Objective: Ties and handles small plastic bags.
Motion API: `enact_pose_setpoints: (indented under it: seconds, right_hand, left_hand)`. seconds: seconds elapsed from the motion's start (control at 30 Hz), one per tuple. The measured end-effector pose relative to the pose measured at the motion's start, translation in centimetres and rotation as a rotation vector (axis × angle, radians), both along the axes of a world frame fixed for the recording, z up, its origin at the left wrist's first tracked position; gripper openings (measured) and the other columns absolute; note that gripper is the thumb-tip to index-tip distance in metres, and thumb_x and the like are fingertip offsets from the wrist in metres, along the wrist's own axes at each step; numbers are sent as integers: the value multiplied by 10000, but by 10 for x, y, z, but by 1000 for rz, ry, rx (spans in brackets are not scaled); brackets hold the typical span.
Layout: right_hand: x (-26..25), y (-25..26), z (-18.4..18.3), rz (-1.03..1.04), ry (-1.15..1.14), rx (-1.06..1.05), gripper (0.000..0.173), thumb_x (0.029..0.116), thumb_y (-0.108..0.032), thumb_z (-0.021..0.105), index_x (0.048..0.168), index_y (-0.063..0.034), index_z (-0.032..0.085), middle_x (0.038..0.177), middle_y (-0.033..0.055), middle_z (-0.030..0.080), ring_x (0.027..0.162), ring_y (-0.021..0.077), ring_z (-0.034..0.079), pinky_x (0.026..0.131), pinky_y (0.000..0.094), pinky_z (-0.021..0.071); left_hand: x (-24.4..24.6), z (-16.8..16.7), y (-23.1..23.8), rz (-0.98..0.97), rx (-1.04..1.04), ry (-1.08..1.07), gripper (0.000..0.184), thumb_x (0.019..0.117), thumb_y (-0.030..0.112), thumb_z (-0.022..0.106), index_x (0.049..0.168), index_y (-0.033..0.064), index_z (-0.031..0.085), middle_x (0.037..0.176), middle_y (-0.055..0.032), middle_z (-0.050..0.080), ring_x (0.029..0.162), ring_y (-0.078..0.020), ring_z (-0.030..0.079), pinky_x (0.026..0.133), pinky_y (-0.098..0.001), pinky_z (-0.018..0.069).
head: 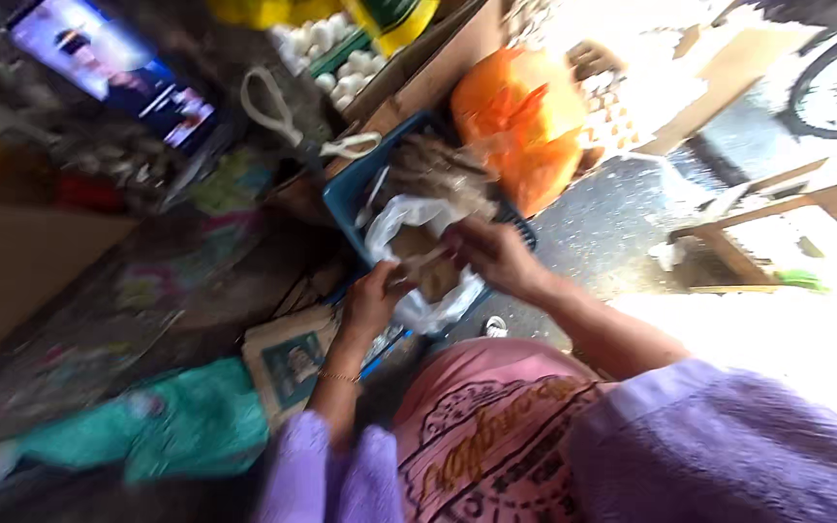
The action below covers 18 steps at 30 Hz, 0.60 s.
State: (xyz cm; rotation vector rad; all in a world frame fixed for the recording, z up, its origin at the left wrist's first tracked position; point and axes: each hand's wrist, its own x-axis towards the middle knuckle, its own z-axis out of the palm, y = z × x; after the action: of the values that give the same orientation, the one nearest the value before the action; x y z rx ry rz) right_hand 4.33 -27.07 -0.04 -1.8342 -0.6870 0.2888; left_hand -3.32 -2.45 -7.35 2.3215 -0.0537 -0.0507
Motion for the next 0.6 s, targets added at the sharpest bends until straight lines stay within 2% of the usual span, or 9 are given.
enact_pose_setpoints:
  seconds: [0.03,0.1,0.17,0.23,0.37,0.43,0.5,0.53,0.6]
  right_hand:
    - [-1,0,3,71,-103,-35,185,1014,-41,583,1146,27,693,977,114,746,814,171,728,768,373,629]
    - [-1,0,11,174,-299,-79,159,989,-56,632,1092,5,737,983,115,744,896,199,728,829,397,611]
    - [1,-2,20,214,-423,-81,165,1011,-82,613,1061,-7,751,963,116,744,894,215,729,798,393,604]
    - [1,-6,27,212,-454,-75,168,1011,-71,607,1062,-1,751,981,126,747,907,226,732,796,399,605]
    - [2,-17,38,133,-351,11,167,979,-1,604,1077,49,730,981,141,738,878,191,722,810,363,605]
    - [4,-22,40,54,-236,62,182,1013,-29,568,1103,63,697,923,125,716,771,142,690,736,312,605]
    - [7,-24,36,5,-198,98,188,1032,-48,548,1103,64,682,868,114,706,700,120,670,668,286,598]
    - [8,-26,36,1,-192,99,196,1038,-51,537,1105,68,678,874,116,705,708,118,672,675,282,599]
    - [7,-31,40,-14,-139,82,227,1053,-67,515,1141,80,664,932,133,715,771,121,689,725,291,600]
  left_hand:
    - [2,-4,-2,7,-11,-17,415,968,365,697,1171,5,668,987,-155,727,889,-272,716,840,-528,583]
    - [2,-8,-8,28,17,-122,439,981,375,652,1101,-46,682,927,-178,726,841,-281,722,795,-507,588]
    - [0,-6,-12,58,44,-181,437,992,360,622,1064,-68,674,872,-184,711,779,-276,709,738,-477,581]
    - [-1,-1,-16,83,11,-164,406,990,307,633,1088,-85,666,902,-203,711,804,-284,708,762,-483,577]
    - [0,-12,-15,103,-65,-235,383,995,290,630,1069,-84,665,875,-168,698,763,-180,679,740,-367,572]
    - [-1,-16,-13,97,-99,-264,369,1000,288,627,1040,-78,654,854,-137,686,758,-109,655,742,-287,554]
    - [1,-18,-12,88,-102,-268,389,1006,318,621,1019,-69,644,815,-108,657,728,-78,616,718,-257,526]
    - [2,-17,-14,83,-98,-266,393,1004,319,624,1017,-73,645,807,-108,655,721,-83,615,716,-265,528]
    - [1,-10,-18,93,-103,-233,361,985,252,653,1033,-105,643,819,-155,668,731,-157,647,732,-353,554]
